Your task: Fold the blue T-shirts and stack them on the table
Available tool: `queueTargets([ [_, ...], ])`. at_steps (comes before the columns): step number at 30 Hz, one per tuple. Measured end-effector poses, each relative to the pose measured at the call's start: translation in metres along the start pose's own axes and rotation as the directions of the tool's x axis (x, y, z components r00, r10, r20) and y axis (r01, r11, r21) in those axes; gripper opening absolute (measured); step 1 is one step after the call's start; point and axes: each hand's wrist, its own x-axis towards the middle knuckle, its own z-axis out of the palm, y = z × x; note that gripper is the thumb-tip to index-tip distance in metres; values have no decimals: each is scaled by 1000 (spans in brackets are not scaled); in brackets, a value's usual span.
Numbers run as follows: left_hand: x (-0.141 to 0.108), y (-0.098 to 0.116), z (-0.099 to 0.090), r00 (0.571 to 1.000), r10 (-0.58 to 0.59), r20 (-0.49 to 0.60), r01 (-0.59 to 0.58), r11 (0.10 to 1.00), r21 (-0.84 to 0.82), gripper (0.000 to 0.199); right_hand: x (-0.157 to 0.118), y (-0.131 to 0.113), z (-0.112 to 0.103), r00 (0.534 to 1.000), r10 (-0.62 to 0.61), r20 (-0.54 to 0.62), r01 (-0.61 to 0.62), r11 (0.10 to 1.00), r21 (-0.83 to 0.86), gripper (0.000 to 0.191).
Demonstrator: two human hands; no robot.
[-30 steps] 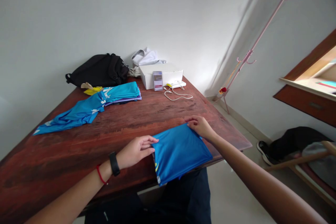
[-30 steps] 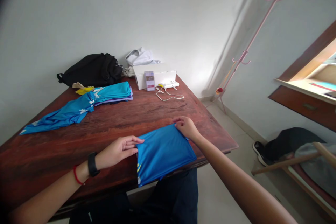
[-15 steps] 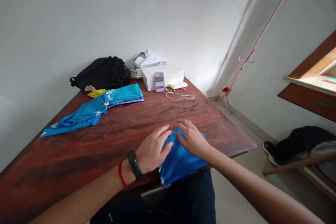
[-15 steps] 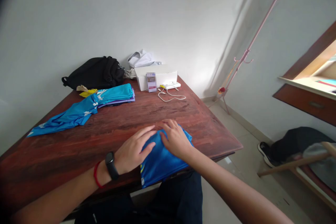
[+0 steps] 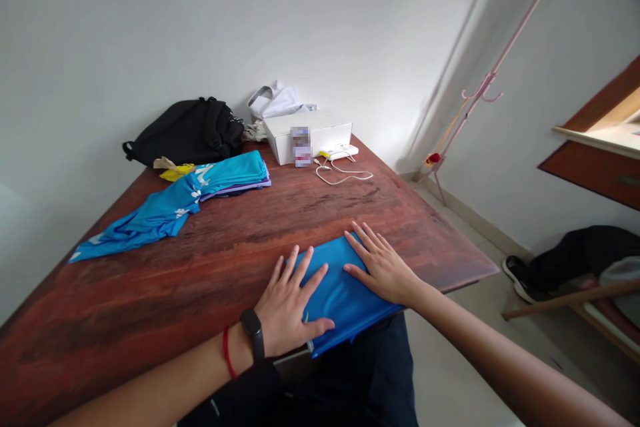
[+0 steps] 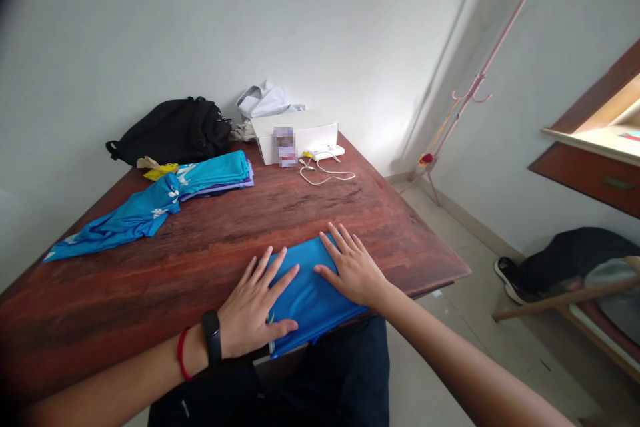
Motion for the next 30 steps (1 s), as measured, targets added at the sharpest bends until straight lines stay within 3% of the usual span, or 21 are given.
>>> queueTargets([
  [5,-4,-2,1,999,-8,31,10,998,-55,107,0,3,2,1000,-21,-22,22,999,37,79],
  [9,-11,-3,4,1000,-9,-2,8,996,-87,111,0,17,-6,997,-47,60,39,990,133,77],
  [13,-9,-9,-3,998,-14,-65,1,983,-186,87,4,38,-19,993,-14,118,-27,939,342,74],
  [18,12,-27,-22,961,-203,-190,129,931,-341,60,20,54,-28,983,96,158,-168,823,543,69],
  [21,22,-35,-25,940,-302,-156,228,900,-371,48,35,57,-32,954,132,267,-280,704,652,70],
  [23,26,-38,-22,937,-329,-115,270,894,-358,45,46,57,-37,933,73,352,-307,669,677,56],
  [26,26,-41,-21,935,-349,-63,310,890,-336,43,57,56,-43,895,-11,445,-323,674,665,35],
  [30,26,-46,-26,940,-340,-24,304,867,-395,35,61,58,-43,896,42,442,-335,718,610,33],
])
